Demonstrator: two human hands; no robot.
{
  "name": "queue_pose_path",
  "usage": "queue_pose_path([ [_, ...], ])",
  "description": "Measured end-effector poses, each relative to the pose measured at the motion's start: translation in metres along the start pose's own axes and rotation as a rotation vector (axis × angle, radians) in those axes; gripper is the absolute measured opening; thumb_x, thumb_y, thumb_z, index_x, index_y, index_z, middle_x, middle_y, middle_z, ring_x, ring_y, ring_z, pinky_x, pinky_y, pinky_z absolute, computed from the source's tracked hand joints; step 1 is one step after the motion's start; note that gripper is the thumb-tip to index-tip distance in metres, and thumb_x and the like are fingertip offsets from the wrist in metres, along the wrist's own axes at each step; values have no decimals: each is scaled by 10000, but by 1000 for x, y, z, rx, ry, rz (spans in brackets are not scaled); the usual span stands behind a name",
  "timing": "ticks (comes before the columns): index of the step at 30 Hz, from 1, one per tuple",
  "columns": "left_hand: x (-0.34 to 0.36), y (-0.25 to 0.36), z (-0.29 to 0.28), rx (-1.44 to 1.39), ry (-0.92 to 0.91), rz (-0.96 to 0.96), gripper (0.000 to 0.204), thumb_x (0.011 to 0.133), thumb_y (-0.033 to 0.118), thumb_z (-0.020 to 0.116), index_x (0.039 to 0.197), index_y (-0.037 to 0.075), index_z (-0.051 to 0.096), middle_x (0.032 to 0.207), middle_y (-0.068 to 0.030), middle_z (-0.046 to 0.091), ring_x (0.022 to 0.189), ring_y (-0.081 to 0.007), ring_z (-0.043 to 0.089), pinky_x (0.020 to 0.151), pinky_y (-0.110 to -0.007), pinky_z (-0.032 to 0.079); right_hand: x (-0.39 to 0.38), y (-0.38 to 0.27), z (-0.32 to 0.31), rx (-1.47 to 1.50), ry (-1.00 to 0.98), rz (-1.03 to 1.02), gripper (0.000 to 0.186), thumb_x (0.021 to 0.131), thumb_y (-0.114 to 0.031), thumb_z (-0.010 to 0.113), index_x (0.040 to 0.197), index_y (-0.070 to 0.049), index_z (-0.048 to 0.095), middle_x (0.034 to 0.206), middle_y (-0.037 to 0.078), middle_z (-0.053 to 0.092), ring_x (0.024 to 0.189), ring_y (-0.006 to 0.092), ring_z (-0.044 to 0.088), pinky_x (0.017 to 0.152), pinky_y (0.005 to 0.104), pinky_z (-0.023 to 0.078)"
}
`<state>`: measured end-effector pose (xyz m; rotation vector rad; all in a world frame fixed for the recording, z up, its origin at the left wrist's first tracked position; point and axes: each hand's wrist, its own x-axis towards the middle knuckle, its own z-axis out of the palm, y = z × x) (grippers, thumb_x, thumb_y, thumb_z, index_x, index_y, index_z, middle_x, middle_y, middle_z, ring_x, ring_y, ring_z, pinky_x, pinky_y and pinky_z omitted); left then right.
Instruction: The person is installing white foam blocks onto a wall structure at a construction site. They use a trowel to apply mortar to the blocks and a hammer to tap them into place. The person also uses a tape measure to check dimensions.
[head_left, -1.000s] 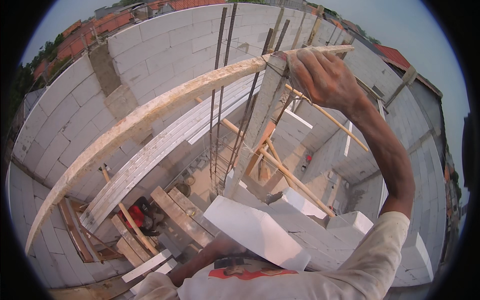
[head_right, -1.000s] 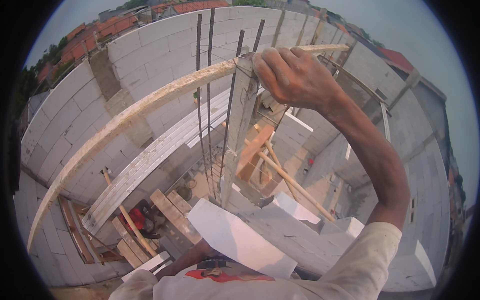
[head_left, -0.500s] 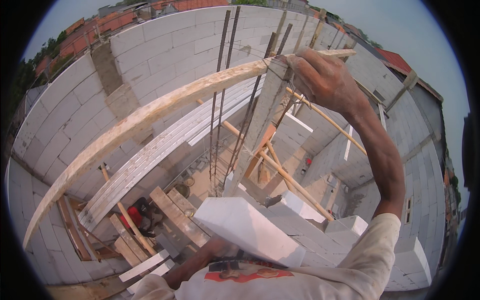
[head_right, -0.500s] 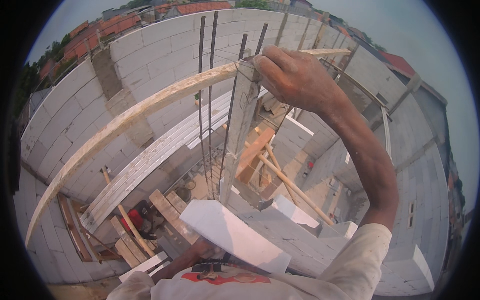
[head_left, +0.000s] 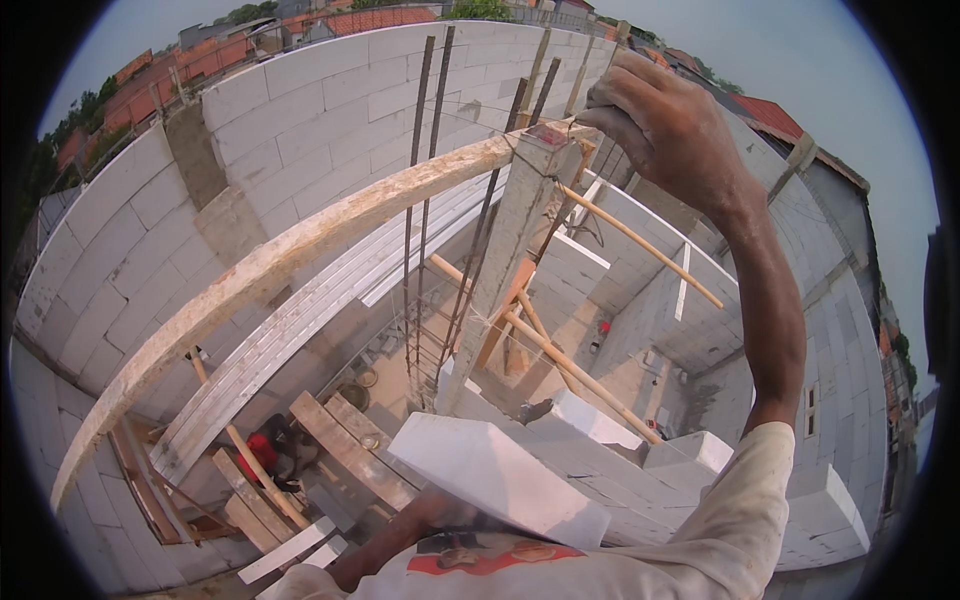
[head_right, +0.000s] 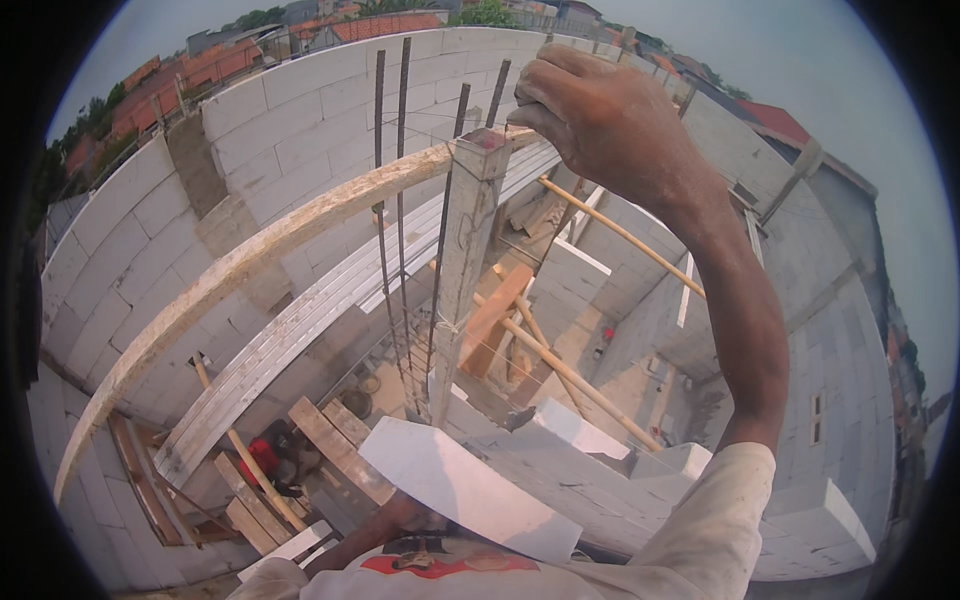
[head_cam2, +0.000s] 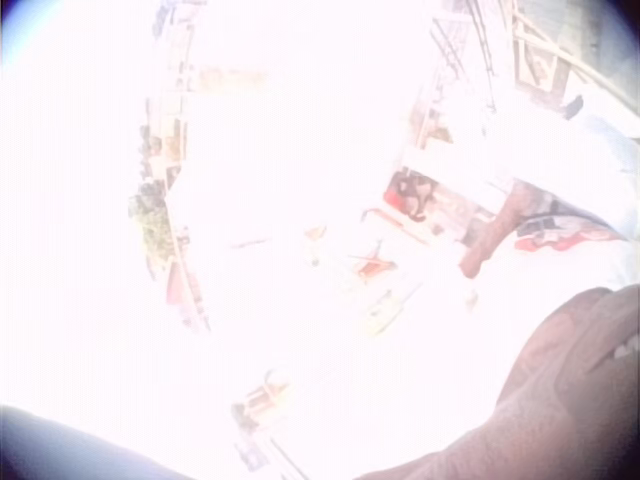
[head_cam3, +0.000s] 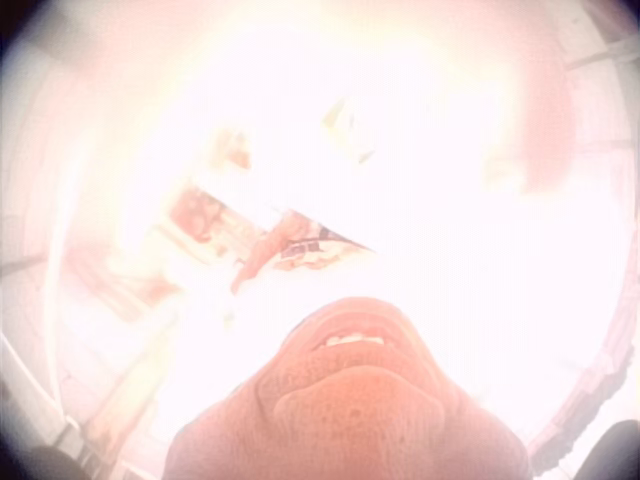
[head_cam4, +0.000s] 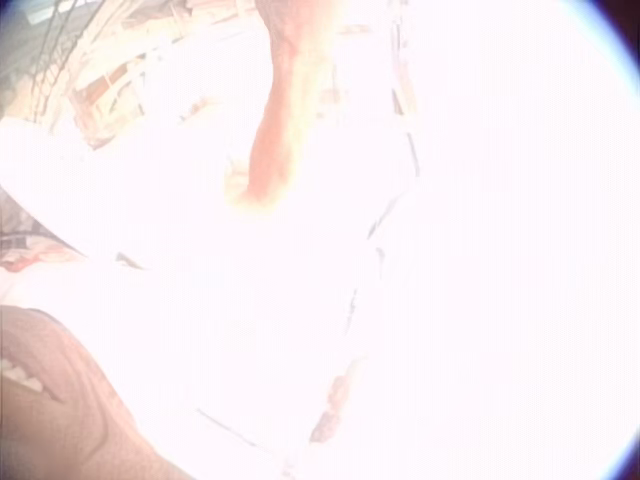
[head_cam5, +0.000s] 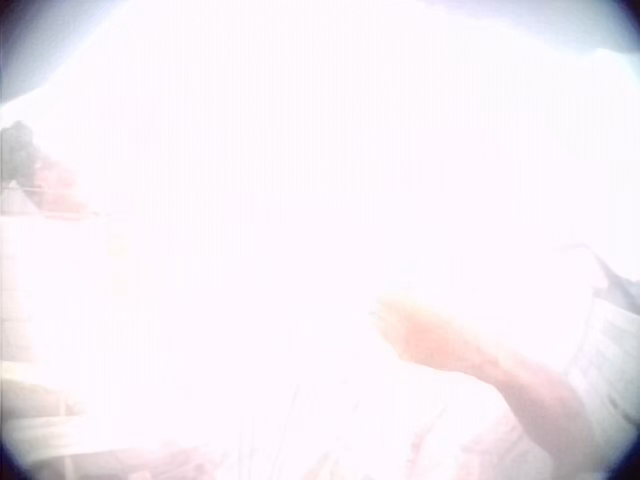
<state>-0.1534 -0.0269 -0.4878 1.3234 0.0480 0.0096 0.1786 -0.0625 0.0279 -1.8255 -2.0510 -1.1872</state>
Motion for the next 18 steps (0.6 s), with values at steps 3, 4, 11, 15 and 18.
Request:
queue_pose_path([
  [3, -2, -1, 1, -13, -1, -4, 450, 798, 135, 743, 1219, 48, 610, 1146, -103, 657, 1071, -268, 622, 937, -417, 492, 8, -5, 0, 60, 35, -37, 168, 863, -143, 737, 966, -31, 667, 946, 105, 654, 821, 275, 653, 757, 436, 510],
  [4, -2, -1, 1, -21, -3, -4, 453, 797, 135, 745, 1220, 48, 610, 1146, -102, 657, 1070, -267, 623, 937, -416, 492, 9, -4, -2, 84, 44, -44, 157, 859, -137, 739, 953, -29, 673, 937, 104, 661, 823, 274, 657, 759, 440, 508],
  [11, -8, -24, -4, -12, 41, 63, 560, 739, 68, 816, 1251, 49, 590, 1125, -69, 659, 1043, -215, 639, 898, -380, 521, 23, -32, -30, 57, -299, 76, 139, 882, -146, 717, 840, -17, 685, 834, 114, 663, 762, 260, 635, 728, 421, 493],
  [15, -3, -35, -2, 83, 37, 44, 614, 675, 9, 814, 1247, 53, 596, 1124, -71, 662, 1049, -228, 642, 899, -397, 534, 24, -16, -23, 13, -329, 160, 206, 956, -225, 653, 1011, -28, 671, 830, 110, 646, 733, 213, 621, 720, 386, 496],
  [18, -2, -31, 3, -105, 73, -22, 647, 635, -27, 808, 1242, 50, 597, 1122, -76, 663, 1051, -238, 644, 900, -397, 542, 13, -4, -14, 225, -356, 257, 271, 1000, -259, 586, 1120, -23, 639, 884, 123, 670, 764, 218, 639, 757, 374, 512],
])
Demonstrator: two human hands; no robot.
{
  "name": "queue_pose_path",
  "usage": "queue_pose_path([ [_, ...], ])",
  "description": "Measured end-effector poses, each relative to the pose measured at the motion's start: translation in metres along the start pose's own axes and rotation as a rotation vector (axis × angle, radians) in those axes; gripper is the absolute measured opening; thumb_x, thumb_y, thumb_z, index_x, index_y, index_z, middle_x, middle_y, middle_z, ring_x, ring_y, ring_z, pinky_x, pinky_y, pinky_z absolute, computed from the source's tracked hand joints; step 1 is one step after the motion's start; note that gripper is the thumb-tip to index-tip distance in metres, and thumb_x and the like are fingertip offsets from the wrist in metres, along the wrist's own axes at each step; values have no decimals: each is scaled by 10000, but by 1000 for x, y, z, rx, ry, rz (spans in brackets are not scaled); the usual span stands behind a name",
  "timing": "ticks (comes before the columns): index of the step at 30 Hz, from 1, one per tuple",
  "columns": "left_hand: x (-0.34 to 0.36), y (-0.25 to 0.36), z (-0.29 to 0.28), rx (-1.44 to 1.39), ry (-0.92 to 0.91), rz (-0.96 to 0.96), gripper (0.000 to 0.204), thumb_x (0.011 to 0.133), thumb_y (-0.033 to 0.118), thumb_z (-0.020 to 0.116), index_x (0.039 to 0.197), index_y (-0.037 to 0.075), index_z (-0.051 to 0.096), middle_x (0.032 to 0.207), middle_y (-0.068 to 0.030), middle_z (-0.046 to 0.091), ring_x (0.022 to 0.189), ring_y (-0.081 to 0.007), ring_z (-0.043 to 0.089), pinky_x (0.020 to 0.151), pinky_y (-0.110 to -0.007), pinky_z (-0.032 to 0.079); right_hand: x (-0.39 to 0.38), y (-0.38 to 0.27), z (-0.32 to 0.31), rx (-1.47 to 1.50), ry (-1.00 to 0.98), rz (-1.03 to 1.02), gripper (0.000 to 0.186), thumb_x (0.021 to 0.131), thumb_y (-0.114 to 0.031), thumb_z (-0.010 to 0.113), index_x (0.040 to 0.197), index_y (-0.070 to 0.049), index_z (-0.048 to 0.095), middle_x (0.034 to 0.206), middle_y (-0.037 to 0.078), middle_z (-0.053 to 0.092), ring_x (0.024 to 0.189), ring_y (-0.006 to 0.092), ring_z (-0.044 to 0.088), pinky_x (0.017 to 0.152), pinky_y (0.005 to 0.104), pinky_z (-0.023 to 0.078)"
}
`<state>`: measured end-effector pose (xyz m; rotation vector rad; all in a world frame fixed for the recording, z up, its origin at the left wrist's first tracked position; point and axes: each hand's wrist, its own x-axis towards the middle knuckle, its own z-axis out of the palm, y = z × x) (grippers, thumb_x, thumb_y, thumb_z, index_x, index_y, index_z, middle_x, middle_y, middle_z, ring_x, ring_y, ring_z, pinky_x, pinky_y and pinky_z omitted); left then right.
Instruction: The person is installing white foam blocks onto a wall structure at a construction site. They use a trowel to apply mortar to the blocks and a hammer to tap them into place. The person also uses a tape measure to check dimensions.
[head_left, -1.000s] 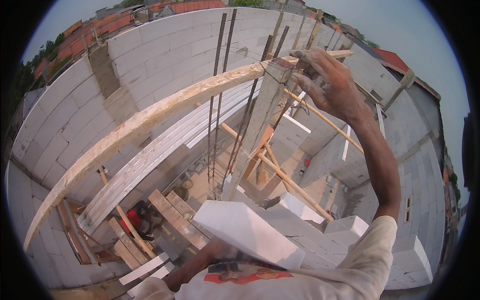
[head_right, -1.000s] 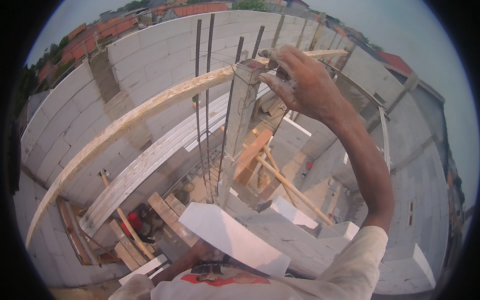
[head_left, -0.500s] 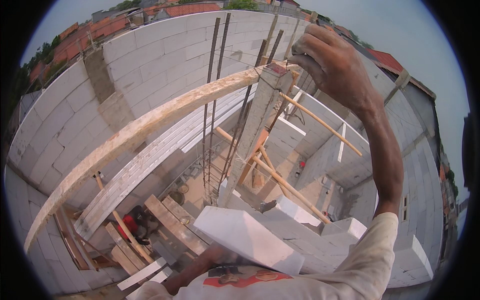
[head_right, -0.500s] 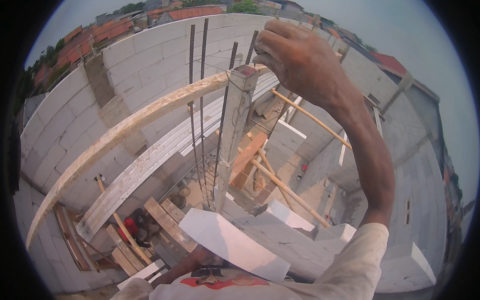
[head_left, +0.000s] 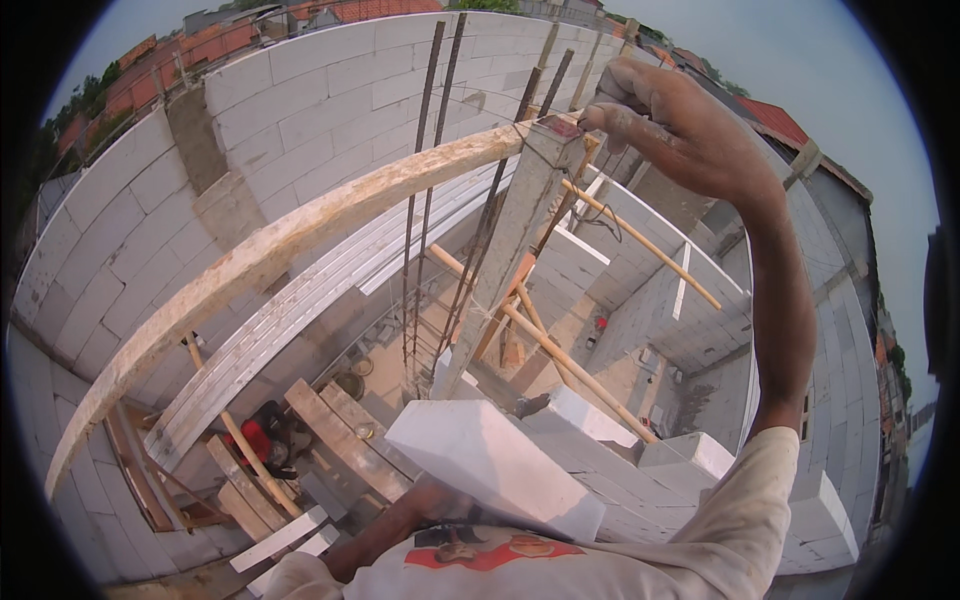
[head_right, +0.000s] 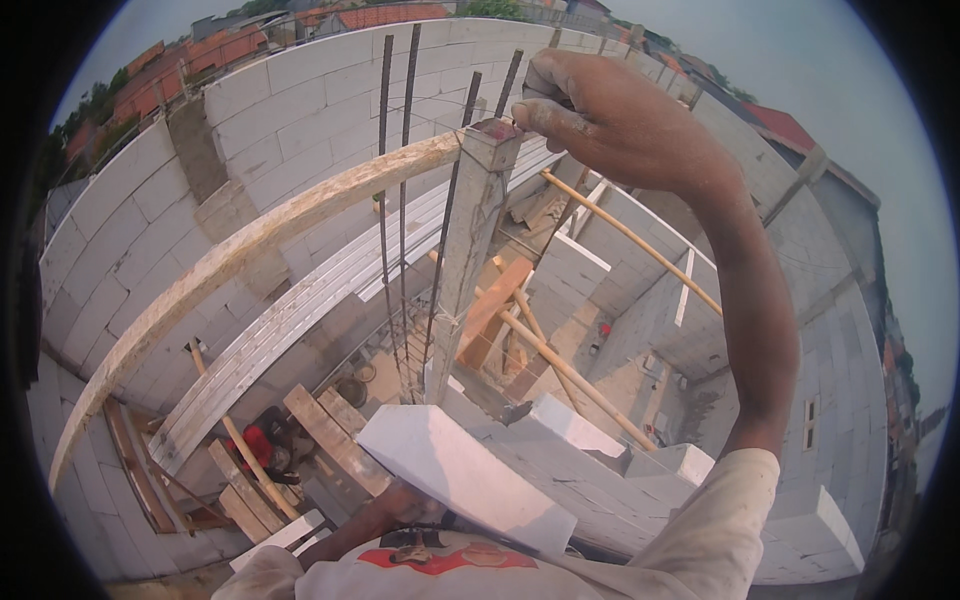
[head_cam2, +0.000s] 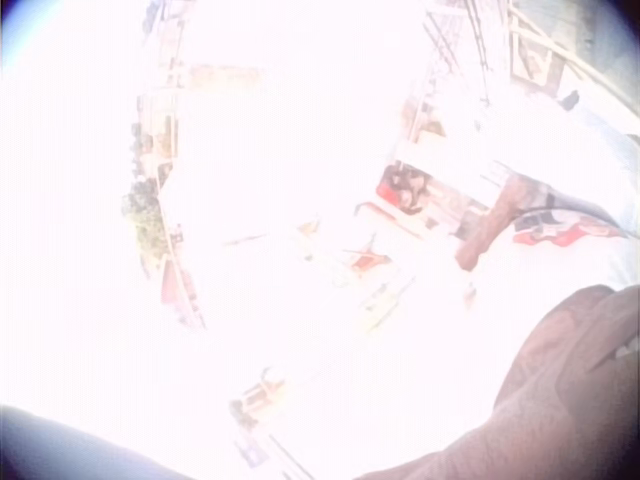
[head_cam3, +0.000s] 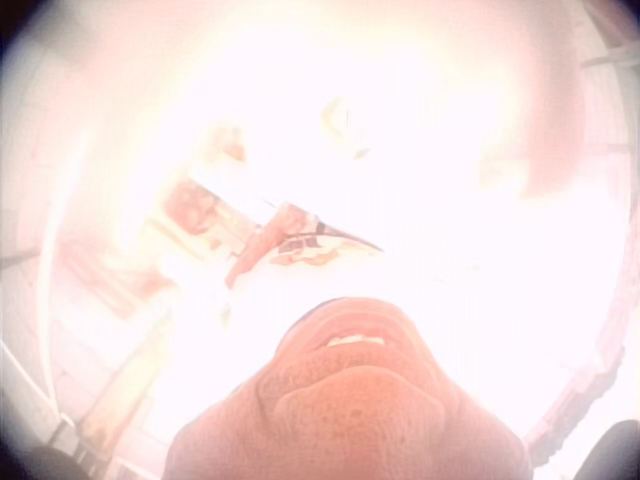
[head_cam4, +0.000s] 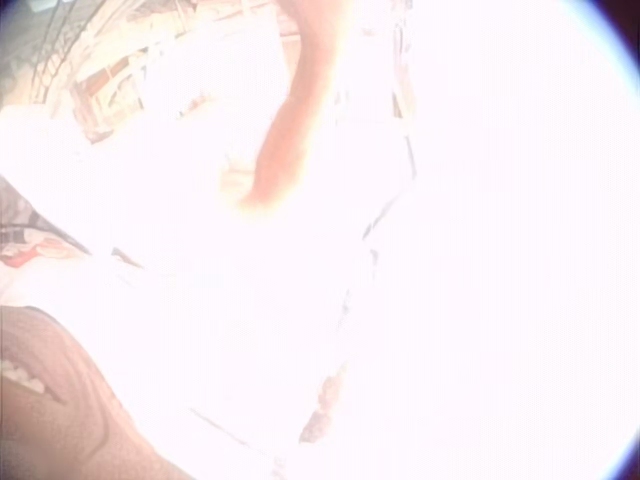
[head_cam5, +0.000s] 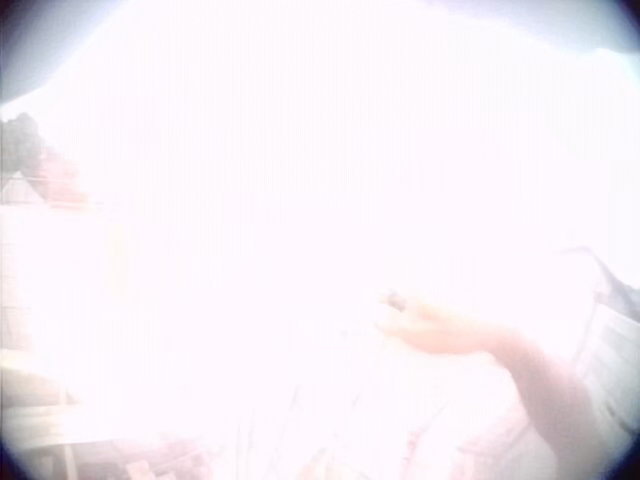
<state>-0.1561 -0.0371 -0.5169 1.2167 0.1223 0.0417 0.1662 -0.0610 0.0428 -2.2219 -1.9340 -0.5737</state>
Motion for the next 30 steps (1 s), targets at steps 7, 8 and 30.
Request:
queue_pose_path([
  [7, 0, -13, -9, 352, -120, 11, 664, 636, -40, 785, 1266, 25, 585, 1161, -91, 657, 1077, -249, 644, 892, -369, 557, -3, -2, 4, -35, 125, -173, 236, 884, -126, 644, 1084, -12, 698, 898, 184, 720, 792, 283, 689, 747, 405, 524],
  [8, -1, -10, -9, 348, -119, -2, 666, 642, -36, 784, 1273, 23, 583, 1170, -93, 655, 1081, -251, 644, 895, -366, 557, -5, -5, 5, -98, 118, -130, 228, 870, -117, 652, 1069, -21, 709, 882, 183, 719, 791, 290, 688, 746, 411, 523],
  [30, -11, 1, -2, 270, -23, 65, 347, 834, 202, 679, 1159, 81, 673, 1130, -117, 682, 1055, -300, 645, 915, -439, 516, 26, -18, -9, -243, -29, -144, 203, 865, -199, 773, 889, 3, 764, 730, 129, 717, 611, 195, 673, 650, 346, 527],
])
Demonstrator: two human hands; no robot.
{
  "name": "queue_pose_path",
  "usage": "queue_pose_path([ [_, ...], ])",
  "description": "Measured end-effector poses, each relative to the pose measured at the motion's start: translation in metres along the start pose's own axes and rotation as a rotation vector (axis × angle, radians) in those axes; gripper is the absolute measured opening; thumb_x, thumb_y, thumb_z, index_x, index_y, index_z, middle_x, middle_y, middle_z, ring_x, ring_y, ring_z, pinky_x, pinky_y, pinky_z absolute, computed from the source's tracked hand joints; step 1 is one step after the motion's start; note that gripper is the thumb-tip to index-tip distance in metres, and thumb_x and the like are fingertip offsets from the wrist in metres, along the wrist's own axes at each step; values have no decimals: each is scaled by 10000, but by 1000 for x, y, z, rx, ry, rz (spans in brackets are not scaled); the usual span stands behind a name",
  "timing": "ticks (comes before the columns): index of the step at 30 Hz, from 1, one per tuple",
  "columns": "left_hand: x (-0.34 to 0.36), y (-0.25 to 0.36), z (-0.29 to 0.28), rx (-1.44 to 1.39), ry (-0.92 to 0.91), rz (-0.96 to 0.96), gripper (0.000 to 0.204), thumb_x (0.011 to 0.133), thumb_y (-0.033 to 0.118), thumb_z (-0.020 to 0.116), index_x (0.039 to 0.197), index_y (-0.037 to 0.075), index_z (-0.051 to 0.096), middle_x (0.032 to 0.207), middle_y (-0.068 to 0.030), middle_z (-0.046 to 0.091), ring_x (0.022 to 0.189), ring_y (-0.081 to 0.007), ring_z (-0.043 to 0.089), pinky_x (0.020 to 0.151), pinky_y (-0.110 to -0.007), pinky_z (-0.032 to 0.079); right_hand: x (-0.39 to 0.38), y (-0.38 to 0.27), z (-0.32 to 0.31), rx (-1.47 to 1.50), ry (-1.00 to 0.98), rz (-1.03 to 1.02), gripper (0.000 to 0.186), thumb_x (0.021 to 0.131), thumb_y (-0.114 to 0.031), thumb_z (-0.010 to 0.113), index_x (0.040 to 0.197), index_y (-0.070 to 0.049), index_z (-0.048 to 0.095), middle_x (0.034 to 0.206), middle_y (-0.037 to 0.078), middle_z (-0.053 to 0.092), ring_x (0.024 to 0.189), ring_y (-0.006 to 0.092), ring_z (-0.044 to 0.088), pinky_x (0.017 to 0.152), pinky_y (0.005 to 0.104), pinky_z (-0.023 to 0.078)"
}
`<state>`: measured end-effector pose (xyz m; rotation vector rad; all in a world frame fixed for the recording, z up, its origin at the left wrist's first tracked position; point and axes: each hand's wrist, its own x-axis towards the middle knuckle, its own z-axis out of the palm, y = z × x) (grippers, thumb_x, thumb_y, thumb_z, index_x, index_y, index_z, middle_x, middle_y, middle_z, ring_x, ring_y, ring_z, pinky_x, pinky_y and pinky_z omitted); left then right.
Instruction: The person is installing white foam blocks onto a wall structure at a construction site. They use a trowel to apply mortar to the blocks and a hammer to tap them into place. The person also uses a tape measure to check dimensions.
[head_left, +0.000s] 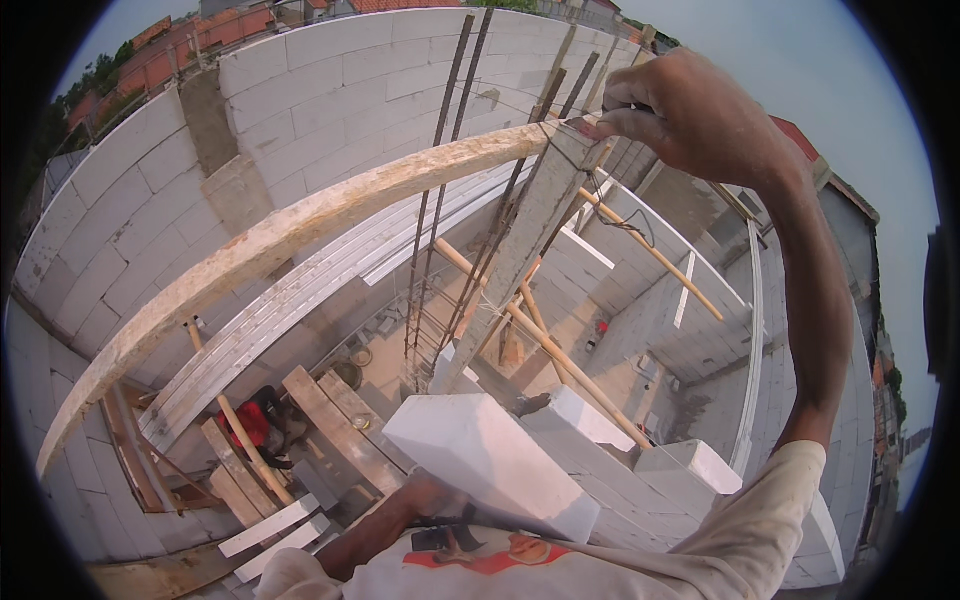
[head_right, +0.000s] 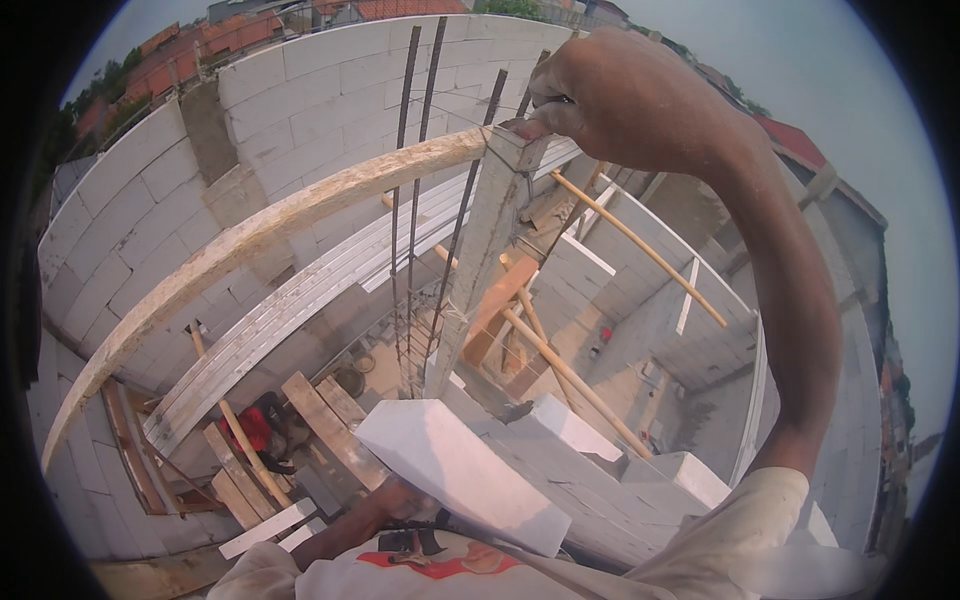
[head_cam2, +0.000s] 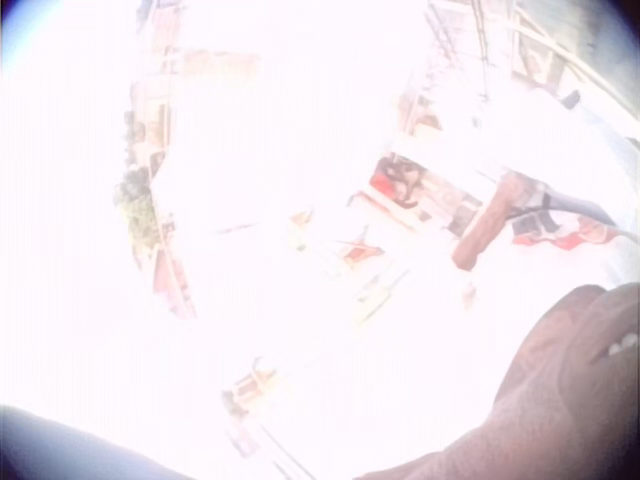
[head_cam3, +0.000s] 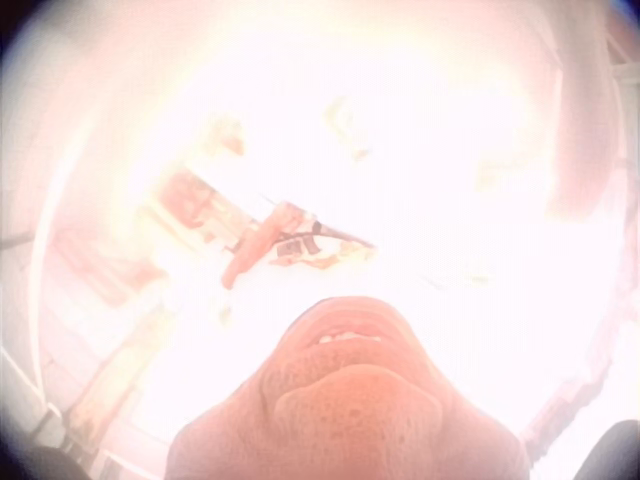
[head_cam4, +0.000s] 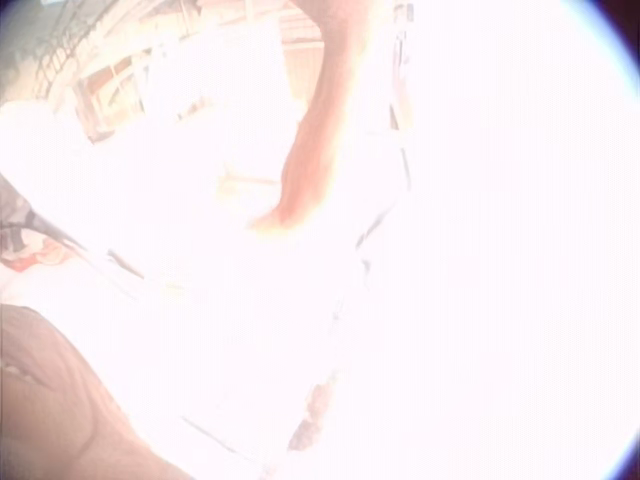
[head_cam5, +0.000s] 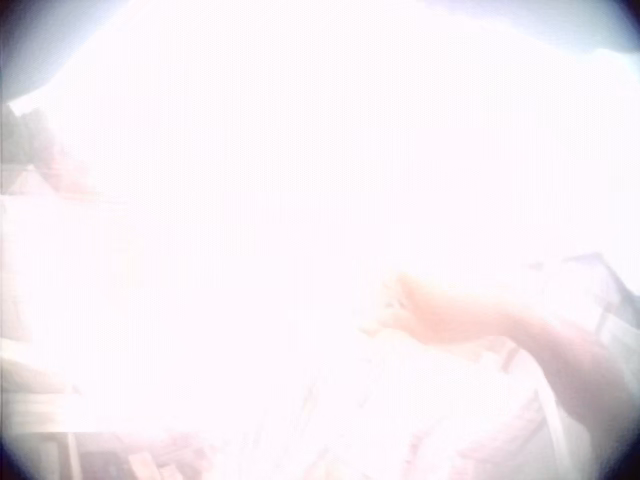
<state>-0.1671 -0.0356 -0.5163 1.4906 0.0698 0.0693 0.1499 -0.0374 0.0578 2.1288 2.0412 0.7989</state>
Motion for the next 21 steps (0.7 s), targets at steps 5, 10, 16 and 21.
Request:
queue_pose_path([
  [5, 4, -1, 1, -164, -29, -116, 324, 846, 187, 668, 1151, 79, 679, 1119, -108, 684, 1052, -286, 643, 914, -420, 514, 21, -17, -11, 15, -224, 140, 261, 931, -242, 690, 883, 3, 764, 714, 124, 711, 598, 175, 659, 643, 355, 523],
  [10, 15, -8, 6, -117, -60, -56, 540, 712, -68, 757, 1226, 18, 613, 1129, -100, 666, 1038, -250, 651, 888, -392, 546, 9, 0, -11, 307, -168, 158, 353, 936, -331, 677, 842, -2, 765, 674, 107, 695, 581, 150, 637, 613, 304, 495],
  [16, 15, -25, 3, -284, -134, -96, 599, 702, -51, 782, 1265, 12, 590, 1138, -114, 664, 998, -257, 670, 817, -394, 570, 16, 21, -1, 465, -188, 79, 331, 881, -373, 742, 819, -49, 764, 594, 34, 617, 503, 112, 516, 510, 295, 395],
  [21, 14, -31, 11, -440, -70, -160, 641, 675, -76, 773, 1279, 13, 578, 1137, -109, 662, 994, -255, 673, 807, -395, 576, -5, 28, 7, 840, -191, 351, 238, 883, -239, 698, 746, -45, 705, 628, -16, 557, 564, 64, 473, 520, 246, 330],
])
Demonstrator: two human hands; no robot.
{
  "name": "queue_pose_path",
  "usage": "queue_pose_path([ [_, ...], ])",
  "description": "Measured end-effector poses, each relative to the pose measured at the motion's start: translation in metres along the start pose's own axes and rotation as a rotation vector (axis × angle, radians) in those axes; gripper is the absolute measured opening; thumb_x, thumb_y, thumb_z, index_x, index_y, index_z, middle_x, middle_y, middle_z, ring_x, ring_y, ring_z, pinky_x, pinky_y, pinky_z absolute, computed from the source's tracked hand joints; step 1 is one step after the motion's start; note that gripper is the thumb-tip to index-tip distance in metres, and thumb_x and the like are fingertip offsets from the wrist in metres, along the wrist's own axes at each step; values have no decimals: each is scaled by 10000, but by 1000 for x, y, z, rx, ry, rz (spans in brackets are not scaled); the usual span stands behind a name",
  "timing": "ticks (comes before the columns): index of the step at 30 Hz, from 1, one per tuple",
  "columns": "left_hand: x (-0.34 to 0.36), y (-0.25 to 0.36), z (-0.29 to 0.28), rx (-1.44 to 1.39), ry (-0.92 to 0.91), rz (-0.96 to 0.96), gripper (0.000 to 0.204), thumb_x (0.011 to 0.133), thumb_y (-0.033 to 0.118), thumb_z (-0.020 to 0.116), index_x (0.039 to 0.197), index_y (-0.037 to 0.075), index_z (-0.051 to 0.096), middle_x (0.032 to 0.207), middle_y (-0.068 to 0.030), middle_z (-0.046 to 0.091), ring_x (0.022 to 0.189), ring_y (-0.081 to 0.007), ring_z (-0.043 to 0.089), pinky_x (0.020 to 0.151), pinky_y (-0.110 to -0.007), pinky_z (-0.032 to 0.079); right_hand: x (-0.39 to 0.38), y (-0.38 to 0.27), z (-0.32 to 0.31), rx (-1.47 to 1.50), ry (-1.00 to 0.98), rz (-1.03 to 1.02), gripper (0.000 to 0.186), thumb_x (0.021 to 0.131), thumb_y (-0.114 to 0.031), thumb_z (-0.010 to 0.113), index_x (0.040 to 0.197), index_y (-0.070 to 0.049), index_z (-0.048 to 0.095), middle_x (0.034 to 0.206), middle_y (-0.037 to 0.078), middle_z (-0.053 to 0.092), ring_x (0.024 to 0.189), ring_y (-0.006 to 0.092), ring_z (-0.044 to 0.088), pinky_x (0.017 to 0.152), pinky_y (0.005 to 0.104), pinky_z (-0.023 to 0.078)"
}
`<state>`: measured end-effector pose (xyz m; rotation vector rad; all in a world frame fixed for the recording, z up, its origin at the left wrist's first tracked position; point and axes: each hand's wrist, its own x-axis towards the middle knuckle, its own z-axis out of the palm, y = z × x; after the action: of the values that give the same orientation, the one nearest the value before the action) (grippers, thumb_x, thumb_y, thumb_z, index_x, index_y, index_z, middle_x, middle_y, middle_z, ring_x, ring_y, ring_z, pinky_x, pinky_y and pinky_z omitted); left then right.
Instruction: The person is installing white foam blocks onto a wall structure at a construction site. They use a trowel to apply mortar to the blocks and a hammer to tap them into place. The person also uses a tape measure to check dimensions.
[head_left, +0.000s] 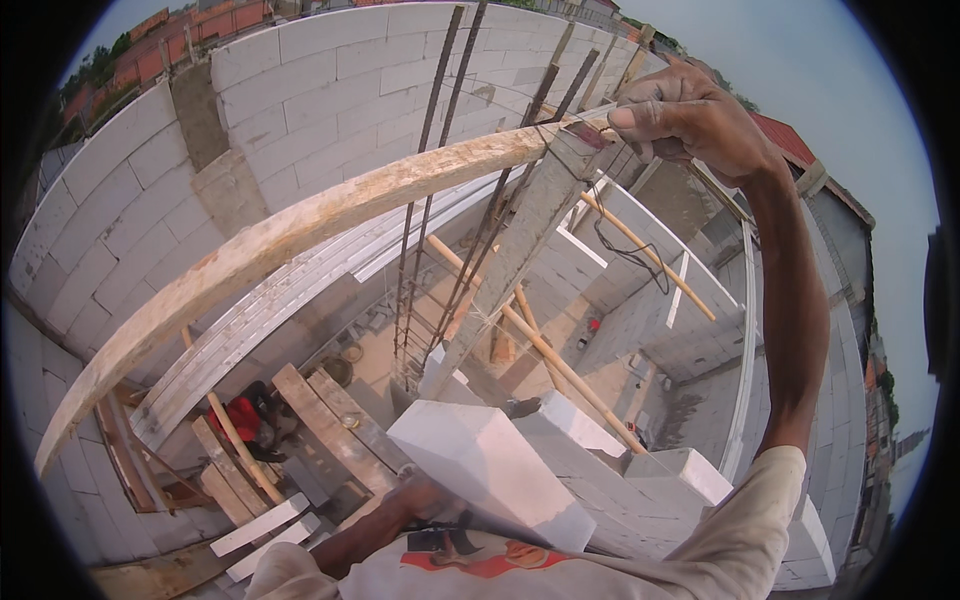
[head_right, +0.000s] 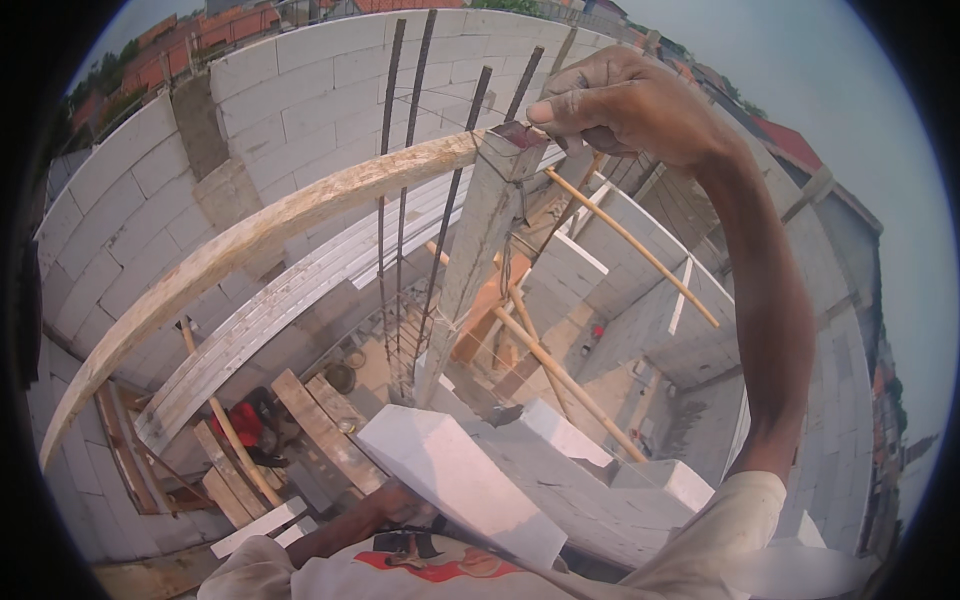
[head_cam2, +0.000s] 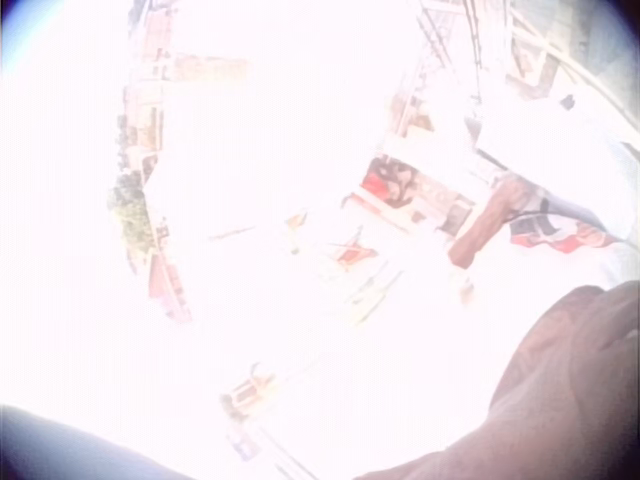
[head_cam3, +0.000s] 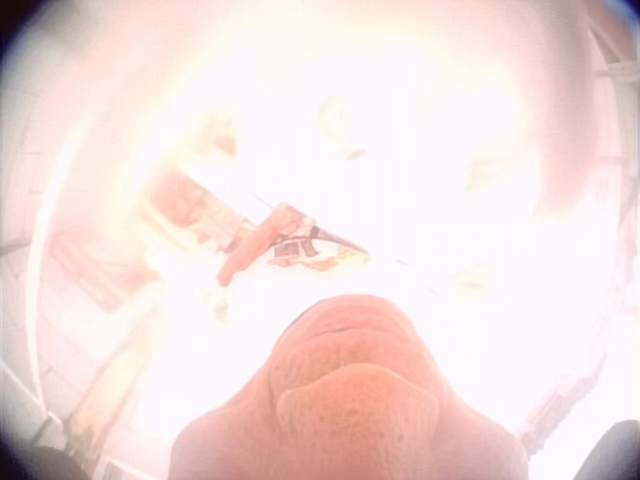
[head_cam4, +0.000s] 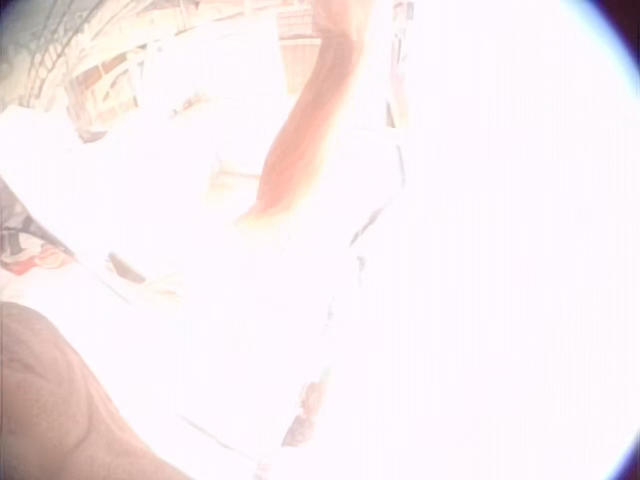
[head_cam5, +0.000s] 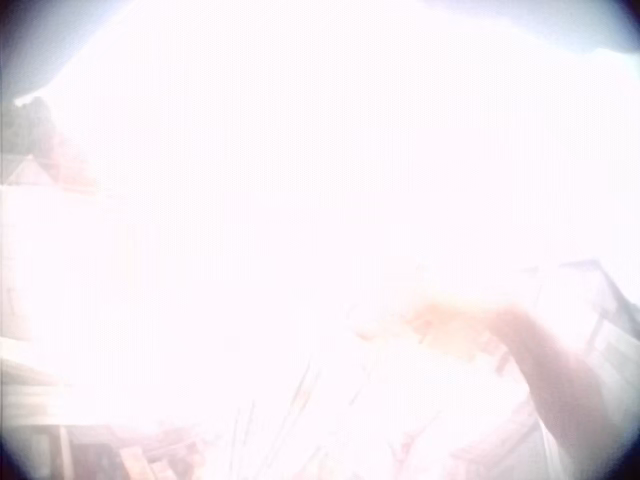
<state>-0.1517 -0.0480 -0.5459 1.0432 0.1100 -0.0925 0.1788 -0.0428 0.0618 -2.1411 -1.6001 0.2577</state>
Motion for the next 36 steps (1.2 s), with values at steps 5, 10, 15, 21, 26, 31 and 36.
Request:
queue_pose_path([
  [5, -1, -8, -7, 204, 33, 34, 675, 653, -95, 765, 1290, 14, 568, 1136, -107, 661, 1013, -258, 668, 824, -397, 576, -4, 22, 26, 333, 88, -102, 196, 879, -178, 679, 742, -40, 654, 661, -17, 518, 586, 49, 445, 518, 250, 324],
  [10, -3, -5, 1, 271, 68, 125, 600, 688, -18, 750, 1262, 31, 585, 1136, -109, 666, 1043, -278, 656, 872, -414, 557, 8, 62, 30, 971, -200, -220, 229, 909, -179, 638, 745, -25, 600, 714, -1, 545, 610, 92, 470, 592, 240, 390],
  [15, -10, 16, 7, 379, 42, 148, 554, 704, 11, 747, 1238, 35, 601, 1136, -112, 669, 1046, -282, 654, 888, -417, 549, -1, 50, 33, 343, 216, -331, 257, 954, -273, 641, 950, -20, 685, 771, 32, 605, 711, 157, 586, 672, 264, 459],
  [21, -9, 30, 12, 546, -39, 173, 615, 664, -40, 773, 1248, 25, 593, 1140, -105, 668, 1041, -266, 659, 886, -409, 559, -17, 23, 19, -551, 280, -560, 297, 917, -247, 701, 1173, -98, 693, 989, 74, 685, 922, 216, 668, 811, 388, 540],
  [26, -7, 10, 1, 482, -12, 156, 635, 647, -64, 790, 1245, 22, 596, 1134, -100, 670, 1036, -257, 661, 884, -403, 563, -4, 2, 24, -785, 164, -593, 291, 777, -132, 812, 1024, -58, 677, 993, 67, 686, 940, 256, 674, 820, 433, 540],
  [31, -5, -14, -1, 308, 26, 175, 535, 698, -6, 759, 1213, 37, 621, 1112, -107, 677, 1032, -267, 657, 887, -409, 545, 19, -18, 26, -890, -26, -376, 302, 710, -118, 858, 855, -40, 605, 921, 50, 662, 900, 261, 666, 802, 428, 518],
  [36, -18, 28, 14, 508, 17, 162, 311, 930, 298, 595, 1145, 87, 672, 1142, -164, 663, 1094, -361, 614, 970, -490, 464, 20, -5, 16, -809, 58, -452, 544, 561, -252, 944, 927, -41, 602, 871, 75, 621, 865, 264, 631, 815, 429, 495],
])
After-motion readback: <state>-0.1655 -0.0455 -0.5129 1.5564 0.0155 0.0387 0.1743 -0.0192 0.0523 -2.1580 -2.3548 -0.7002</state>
